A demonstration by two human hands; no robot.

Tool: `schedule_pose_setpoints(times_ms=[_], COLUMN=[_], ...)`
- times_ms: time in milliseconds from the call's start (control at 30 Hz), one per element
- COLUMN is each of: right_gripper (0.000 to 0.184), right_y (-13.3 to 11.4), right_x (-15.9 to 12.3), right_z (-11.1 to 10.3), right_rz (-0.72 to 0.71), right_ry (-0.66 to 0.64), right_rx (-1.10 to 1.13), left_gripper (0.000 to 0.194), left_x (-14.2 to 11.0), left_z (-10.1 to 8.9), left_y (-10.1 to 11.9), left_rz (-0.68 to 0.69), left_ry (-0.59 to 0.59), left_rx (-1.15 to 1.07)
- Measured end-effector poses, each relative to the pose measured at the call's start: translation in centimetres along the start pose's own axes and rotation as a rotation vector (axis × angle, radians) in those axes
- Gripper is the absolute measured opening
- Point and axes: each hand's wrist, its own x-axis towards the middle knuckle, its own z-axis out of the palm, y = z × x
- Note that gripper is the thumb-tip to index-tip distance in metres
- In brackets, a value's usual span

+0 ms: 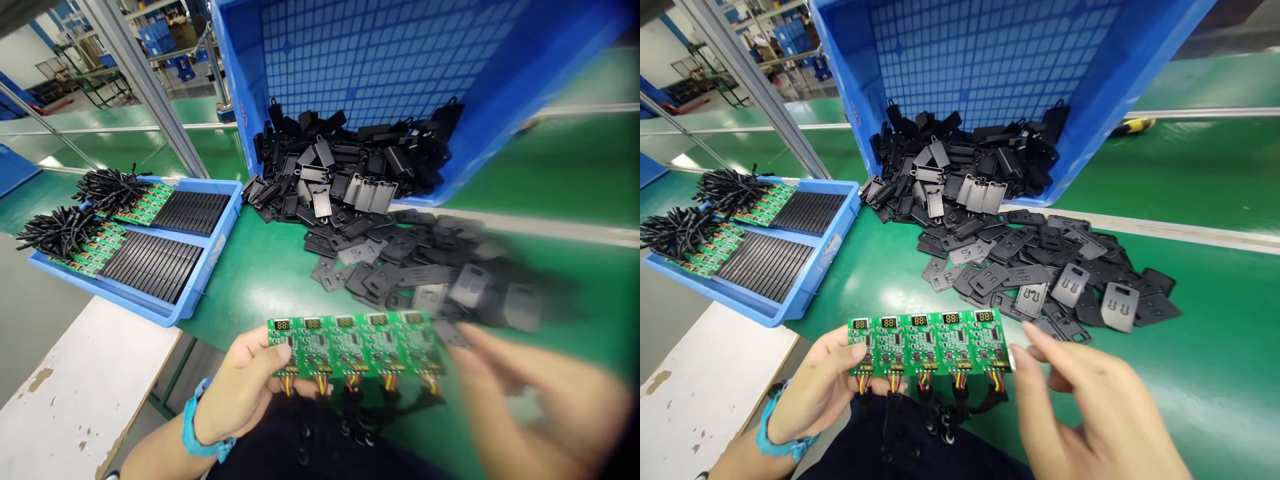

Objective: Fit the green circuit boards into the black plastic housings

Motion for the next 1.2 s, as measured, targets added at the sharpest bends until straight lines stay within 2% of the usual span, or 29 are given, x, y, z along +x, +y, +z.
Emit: schedule_pose_setpoints(times_ms=[100,200,467,633,767,1067,1200], right_gripper=[0.025,0.023,0.015,0.009,0.011,0.015,0.017], right_y=[-3.8,-5.6,-5.4,-5.8,-5.8,-5.7,-4.9], right_x=[1.5,2.1,1.5,2.0,1.9,1.3,0.7], right_z=[0.7,1.3,1.7,1.6,1.1,0.1,0.2], right_rz=[-0.167,-0.161,-0.167,-0.125,-0.05,-0.011,0.142], right_ry=[-0.045,-0.091,-0.049,-0.054,-0.008,0.043,0.11], right_rx=[-0.06,-0.102,-0.138,0.003,0.063,0.078,0.145], left_gripper=[0.02,0.02,0.021,0.023,0.021,0.019,0.022], left_x=[0.0,0.0,-0.2,-0.2,-0.2,-0.3,-0.4], left_z=[0.1,0.3,0.0,-0.1,-0.1,-0.7,-0.8], left_y=[0.0,0.1,-0.2,-0.3,-0.1,-0.2,-0.3], left_rz=[-0.002,0.01,0.003,-0.006,-0.035,-0.051,-0.054], left_ry=[0.003,-0.006,0.016,0.032,0.04,0.054,0.053], left_rx=[0.01,0.014,0.046,0.027,0.014,0.034,0.031])
